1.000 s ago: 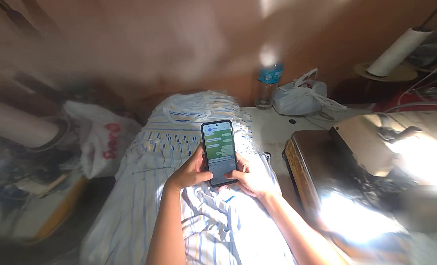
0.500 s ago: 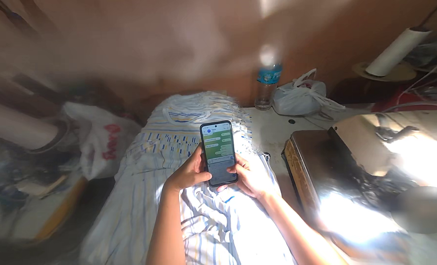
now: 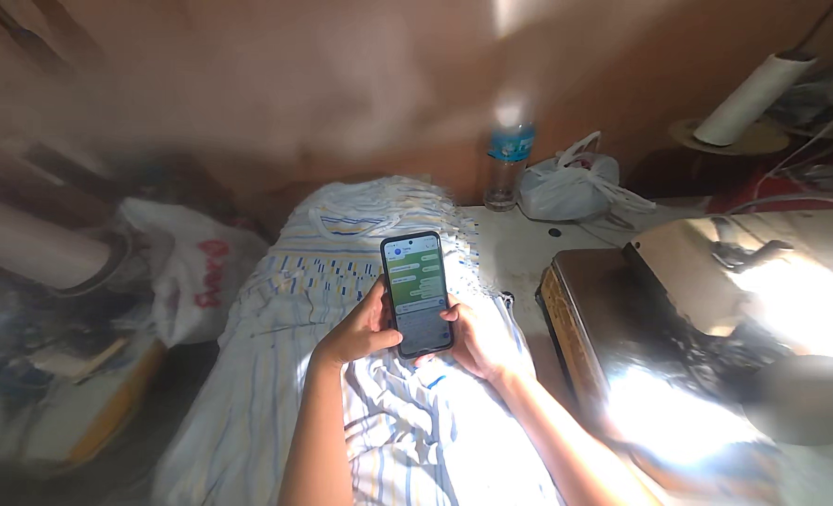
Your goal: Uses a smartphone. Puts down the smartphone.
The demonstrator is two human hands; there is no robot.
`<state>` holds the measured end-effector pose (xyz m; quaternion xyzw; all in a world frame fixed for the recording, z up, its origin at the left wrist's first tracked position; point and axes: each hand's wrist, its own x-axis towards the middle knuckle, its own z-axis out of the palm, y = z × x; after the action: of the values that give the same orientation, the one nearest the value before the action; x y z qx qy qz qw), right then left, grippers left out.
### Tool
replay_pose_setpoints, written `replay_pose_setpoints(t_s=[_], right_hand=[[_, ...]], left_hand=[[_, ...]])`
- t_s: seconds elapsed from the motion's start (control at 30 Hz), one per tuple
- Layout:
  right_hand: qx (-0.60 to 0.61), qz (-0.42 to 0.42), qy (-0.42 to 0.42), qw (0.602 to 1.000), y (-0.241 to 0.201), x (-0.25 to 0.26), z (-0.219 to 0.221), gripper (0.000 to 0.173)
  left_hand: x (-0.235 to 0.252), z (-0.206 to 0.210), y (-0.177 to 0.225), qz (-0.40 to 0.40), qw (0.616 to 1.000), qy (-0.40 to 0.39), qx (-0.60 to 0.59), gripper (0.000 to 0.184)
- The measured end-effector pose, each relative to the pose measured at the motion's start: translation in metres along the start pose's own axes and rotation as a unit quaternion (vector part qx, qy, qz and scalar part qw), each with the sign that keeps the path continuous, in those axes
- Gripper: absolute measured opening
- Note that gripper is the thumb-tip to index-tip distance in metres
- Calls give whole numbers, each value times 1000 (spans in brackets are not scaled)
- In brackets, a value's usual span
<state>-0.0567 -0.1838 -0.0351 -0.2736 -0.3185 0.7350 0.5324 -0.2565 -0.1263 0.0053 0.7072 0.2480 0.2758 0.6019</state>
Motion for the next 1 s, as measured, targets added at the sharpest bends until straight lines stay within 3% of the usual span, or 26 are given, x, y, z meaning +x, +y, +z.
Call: replay_pose_setpoints(t_s=[0.4,0.6,1.0], right_hand=[[17,-4,5,1000,0,-1,1,41],[21,-12,-13,1000,3,1,-3,43],[18,-18,-22,999,2,0,-3,45]], left_hand=[[0,0,0,5,1000,-3,3,95],[4,11,-2,7,1000,28,4,105],[6,12,-2,-4,999,49,10,87]])
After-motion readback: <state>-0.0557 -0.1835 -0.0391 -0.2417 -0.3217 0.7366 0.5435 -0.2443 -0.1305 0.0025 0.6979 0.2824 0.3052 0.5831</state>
